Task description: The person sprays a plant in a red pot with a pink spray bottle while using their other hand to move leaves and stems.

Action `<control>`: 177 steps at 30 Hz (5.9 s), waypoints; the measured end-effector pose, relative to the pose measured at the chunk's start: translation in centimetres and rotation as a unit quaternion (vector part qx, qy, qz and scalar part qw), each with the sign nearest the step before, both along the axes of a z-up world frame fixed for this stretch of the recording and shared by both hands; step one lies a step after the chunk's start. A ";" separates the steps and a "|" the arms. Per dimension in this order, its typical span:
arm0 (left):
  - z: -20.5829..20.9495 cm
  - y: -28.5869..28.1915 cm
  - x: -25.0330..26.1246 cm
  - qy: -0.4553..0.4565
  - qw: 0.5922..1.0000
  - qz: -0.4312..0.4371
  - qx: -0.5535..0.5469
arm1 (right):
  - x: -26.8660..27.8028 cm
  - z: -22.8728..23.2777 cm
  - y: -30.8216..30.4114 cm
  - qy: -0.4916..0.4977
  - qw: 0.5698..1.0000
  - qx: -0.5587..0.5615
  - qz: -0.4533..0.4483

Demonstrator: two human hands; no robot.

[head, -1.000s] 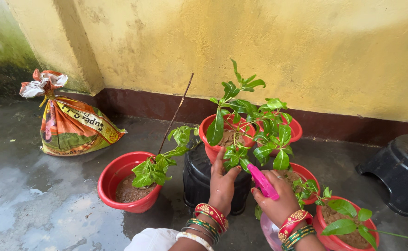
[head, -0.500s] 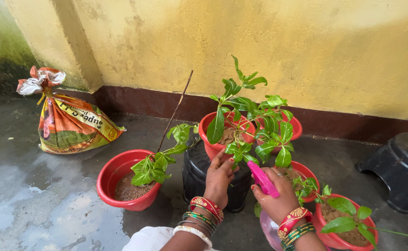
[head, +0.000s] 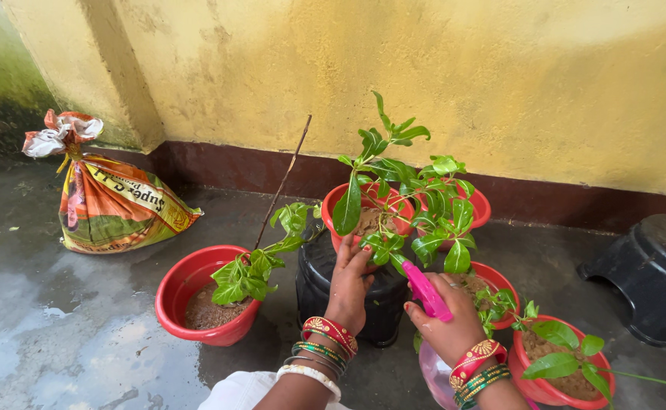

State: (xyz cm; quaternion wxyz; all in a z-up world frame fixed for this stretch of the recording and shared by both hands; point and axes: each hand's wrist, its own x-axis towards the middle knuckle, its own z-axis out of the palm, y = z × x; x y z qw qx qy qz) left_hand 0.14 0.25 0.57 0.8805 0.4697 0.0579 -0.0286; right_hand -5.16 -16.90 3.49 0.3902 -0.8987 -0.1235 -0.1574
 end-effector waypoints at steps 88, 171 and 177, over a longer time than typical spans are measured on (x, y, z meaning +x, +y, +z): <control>1.4 2.5 2.2 -0.173 0.970 0.169 0.017 | 0.8 1.4 4.3 -0.080 0.990 0.109 0.037; -0.4 1.3 -0.5 -0.079 0.995 0.058 -0.027 | 0.1 0.9 4.2 -0.081 0.992 0.088 0.052; -1.0 1.1 0.0 -0.087 0.994 0.053 -0.034 | 0.7 0.6 4.0 -0.072 0.994 0.077 0.017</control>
